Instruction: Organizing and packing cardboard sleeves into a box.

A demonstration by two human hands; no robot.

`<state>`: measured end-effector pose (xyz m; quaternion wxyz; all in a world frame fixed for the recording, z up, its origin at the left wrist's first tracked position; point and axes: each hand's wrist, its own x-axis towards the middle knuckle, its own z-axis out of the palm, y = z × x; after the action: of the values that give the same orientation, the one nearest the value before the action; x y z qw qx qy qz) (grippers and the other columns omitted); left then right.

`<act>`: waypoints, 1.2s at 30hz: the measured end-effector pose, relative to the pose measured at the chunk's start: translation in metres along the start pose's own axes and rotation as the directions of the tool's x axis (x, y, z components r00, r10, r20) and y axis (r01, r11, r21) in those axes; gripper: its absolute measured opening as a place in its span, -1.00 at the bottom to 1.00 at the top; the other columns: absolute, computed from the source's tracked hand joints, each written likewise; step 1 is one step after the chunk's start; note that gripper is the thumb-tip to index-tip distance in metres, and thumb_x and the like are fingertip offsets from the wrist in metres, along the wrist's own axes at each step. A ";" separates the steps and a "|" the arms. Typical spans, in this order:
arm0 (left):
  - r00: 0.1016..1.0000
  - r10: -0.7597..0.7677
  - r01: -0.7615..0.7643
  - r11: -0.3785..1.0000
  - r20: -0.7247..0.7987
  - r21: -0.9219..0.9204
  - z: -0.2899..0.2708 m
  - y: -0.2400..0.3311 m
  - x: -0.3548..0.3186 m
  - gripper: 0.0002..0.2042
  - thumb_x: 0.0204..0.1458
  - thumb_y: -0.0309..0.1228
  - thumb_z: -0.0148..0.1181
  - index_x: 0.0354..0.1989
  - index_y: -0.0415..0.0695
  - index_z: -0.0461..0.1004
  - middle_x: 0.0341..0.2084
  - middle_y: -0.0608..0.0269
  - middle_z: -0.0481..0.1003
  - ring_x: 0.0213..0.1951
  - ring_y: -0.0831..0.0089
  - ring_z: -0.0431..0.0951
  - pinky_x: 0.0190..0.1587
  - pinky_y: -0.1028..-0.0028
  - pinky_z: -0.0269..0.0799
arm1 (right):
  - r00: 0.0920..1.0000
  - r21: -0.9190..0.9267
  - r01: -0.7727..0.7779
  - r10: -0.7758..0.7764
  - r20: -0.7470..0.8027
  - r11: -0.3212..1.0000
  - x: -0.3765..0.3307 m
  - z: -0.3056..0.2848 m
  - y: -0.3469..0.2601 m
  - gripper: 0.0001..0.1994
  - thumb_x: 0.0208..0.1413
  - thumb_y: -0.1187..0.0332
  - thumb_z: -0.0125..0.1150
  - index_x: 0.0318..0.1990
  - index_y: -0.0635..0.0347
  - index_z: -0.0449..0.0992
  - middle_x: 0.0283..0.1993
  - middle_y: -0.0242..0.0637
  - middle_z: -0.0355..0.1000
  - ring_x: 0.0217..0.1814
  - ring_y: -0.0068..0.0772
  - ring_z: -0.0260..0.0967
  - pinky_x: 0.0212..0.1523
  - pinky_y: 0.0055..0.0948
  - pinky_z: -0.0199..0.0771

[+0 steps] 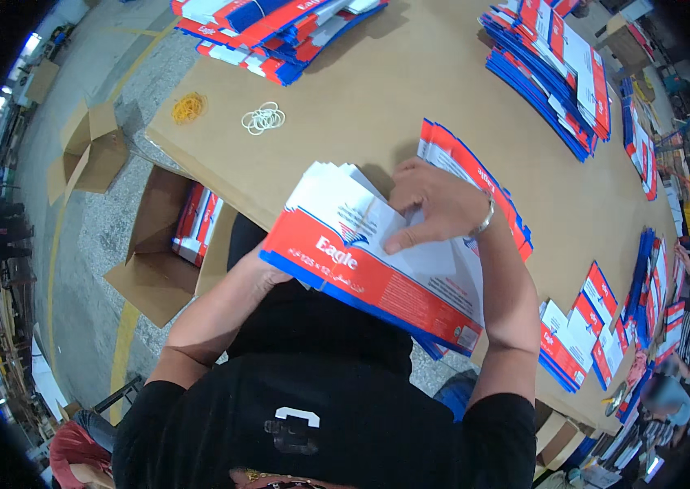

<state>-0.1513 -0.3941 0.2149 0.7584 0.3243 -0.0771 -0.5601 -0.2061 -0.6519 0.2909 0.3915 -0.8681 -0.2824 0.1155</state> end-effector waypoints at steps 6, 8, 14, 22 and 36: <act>0.994 -0.059 0.057 0.998 0.095 0.029 0.009 -0.002 0.000 -0.41 0.15 -0.32 0.24 0.31 -0.22 0.18 0.15 0.03 0.41 0.09 0.31 0.51 0.04 0.33 0.53 | 0.989 -0.001 0.146 -0.146 -0.030 0.989 -0.010 -0.001 -0.013 -0.44 -0.20 -0.03 0.54 -0.74 0.14 0.28 -0.70 -0.33 0.12 -0.51 -0.33 0.16 0.02 -0.25 0.19; 0.983 -0.076 0.054 0.989 0.165 0.138 0.010 -0.005 -0.002 -0.42 0.14 -0.33 0.26 0.29 -0.23 0.21 0.12 0.04 0.43 0.07 0.34 0.52 0.04 0.35 0.54 | 0.990 0.026 0.138 -0.138 -0.011 0.990 -0.008 -0.004 -0.020 -0.42 -0.19 -0.04 0.53 -0.76 0.12 0.25 -0.70 -0.31 0.18 -0.51 -0.29 0.14 -0.07 -0.30 0.18; 0.981 -0.026 -0.021 0.971 0.191 0.237 0.026 -0.002 -0.017 -0.43 0.12 -0.35 0.29 0.27 -0.26 0.24 0.09 0.05 0.45 0.05 0.36 0.53 0.03 0.36 0.53 | 0.973 0.048 0.232 -0.231 -0.024 0.972 -0.003 0.000 -0.019 -0.41 -0.22 -0.03 0.55 -0.77 0.12 0.22 -0.71 -0.32 0.15 -0.54 -0.28 0.15 -0.12 -0.32 0.16; 0.993 -0.118 0.120 0.988 0.032 -0.099 0.022 -0.006 -0.030 -0.45 0.22 -0.32 0.13 0.34 -0.23 0.15 0.20 -0.02 0.36 0.15 0.27 0.46 0.12 0.24 0.47 | 0.974 0.067 0.223 -0.220 -0.058 0.972 -0.007 0.007 -0.017 -0.48 -0.30 0.00 0.59 -0.75 0.14 0.34 -0.74 -0.37 0.19 -0.56 -0.31 0.15 -0.11 -0.31 0.14; 0.899 0.429 -0.418 0.901 -0.092 0.118 0.032 0.046 -0.037 -0.94 0.15 -0.57 0.01 -0.24 -0.14 0.34 -0.42 0.44 0.41 -0.43 0.80 0.36 -0.39 0.68 0.26 | 0.988 0.076 0.148 -0.144 -0.056 0.986 0.011 0.007 -0.003 -0.50 -0.29 -0.02 0.60 -0.75 0.12 0.41 -0.76 -0.37 0.23 -0.63 -0.46 0.12 -0.28 -0.38 0.12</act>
<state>-0.1431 -0.3666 0.2759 0.8488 0.3675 -0.1287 -0.3576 -0.2015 -0.6399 0.2887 0.4400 -0.8315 -0.3304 0.0759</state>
